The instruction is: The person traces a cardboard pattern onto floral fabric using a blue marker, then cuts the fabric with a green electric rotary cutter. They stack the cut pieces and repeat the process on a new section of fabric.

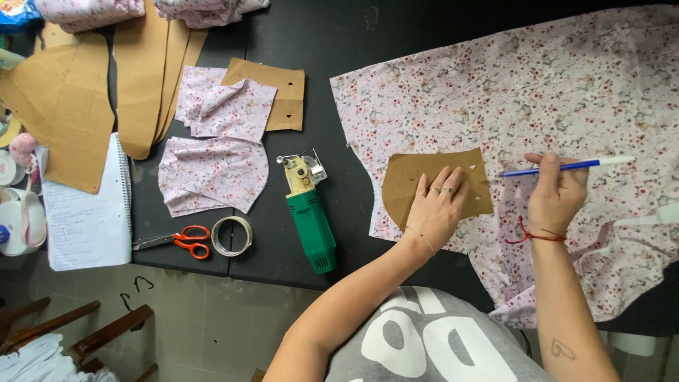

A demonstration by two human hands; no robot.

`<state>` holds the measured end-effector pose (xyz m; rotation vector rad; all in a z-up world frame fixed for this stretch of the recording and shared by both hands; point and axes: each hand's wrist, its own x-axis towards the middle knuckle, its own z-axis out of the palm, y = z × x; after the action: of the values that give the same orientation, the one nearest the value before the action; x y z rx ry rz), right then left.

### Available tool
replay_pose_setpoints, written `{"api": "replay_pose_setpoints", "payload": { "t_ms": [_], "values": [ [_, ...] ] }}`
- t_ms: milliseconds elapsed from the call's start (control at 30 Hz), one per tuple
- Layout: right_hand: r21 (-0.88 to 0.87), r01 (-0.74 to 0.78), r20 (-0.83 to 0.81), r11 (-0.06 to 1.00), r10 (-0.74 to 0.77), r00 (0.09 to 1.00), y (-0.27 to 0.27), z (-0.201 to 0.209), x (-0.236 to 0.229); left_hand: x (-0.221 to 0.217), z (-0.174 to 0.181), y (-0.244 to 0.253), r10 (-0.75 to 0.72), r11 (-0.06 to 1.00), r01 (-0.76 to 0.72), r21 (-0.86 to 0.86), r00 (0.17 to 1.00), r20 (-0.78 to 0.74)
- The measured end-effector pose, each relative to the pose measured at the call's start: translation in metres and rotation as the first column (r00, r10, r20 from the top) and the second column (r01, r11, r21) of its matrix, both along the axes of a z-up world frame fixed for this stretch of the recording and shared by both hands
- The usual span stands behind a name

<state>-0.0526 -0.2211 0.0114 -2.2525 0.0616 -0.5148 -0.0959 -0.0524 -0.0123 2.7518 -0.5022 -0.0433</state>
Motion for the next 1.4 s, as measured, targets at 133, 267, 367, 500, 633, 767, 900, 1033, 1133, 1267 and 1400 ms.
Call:
{"api": "replay_pose_setpoints", "payload": {
  "t_ms": [133,267,367,500,633,767,900,1033,1133,1267,1400],
  "values": [
    [0.014,0.027,-0.075,1.0,-0.026,0.997,0.019,0.01,-0.014,0.014,-0.007,-0.02,-0.031,0.999,0.03,0.027,0.999,0.027],
    [0.02,0.007,-0.056,1.0,-0.006,0.998,0.036,0.009,-0.02,0.018,-0.006,-0.024,-0.018,0.996,0.023,0.081,0.998,-0.058],
    [0.04,0.055,-0.12,0.998,-0.05,0.992,0.033,-0.008,-0.019,0.018,-0.006,-0.023,-0.014,0.995,0.02,0.094,0.998,-0.061],
    [0.015,0.026,-0.122,1.0,-0.024,0.992,0.028,-0.017,-0.009,0.018,-0.004,-0.021,-0.014,0.992,0.019,0.124,0.999,-0.035],
    [-0.056,-0.052,-0.085,0.997,0.047,0.995,0.028,-0.009,-0.02,0.017,0.0,-0.021,-0.014,0.99,0.017,0.139,1.0,-0.023],
    [-0.139,-0.067,-0.149,0.988,0.046,0.988,0.021,0.006,-0.061,0.019,-0.006,-0.02,-0.005,0.995,0.006,0.097,1.0,-0.01],
    [-0.192,-0.059,-0.187,0.98,0.022,0.982,0.007,0.017,-0.096,0.016,-0.003,-0.018,0.011,1.0,-0.011,0.015,1.0,0.011],
    [-0.005,0.084,-0.204,0.996,-0.084,0.975,0.018,0.023,-0.072,0.012,-0.018,-0.003,0.02,0.998,-0.018,-0.057,0.999,0.034],
    [0.199,0.002,-0.281,0.98,0.055,0.958,0.057,0.044,-0.039,0.002,-0.008,0.025,0.114,0.988,-0.112,-0.107,0.993,0.014],
    [0.423,-0.123,-0.33,0.898,0.279,0.902,0.102,0.026,-0.002,-0.006,0.014,0.052,0.354,0.935,-0.353,0.024,0.933,-0.074],
    [0.52,-0.231,-0.274,0.822,0.417,0.867,0.124,-0.002,0.02,-0.004,0.022,0.054,0.395,0.913,-0.377,0.153,0.912,-0.111]
  ]
}}
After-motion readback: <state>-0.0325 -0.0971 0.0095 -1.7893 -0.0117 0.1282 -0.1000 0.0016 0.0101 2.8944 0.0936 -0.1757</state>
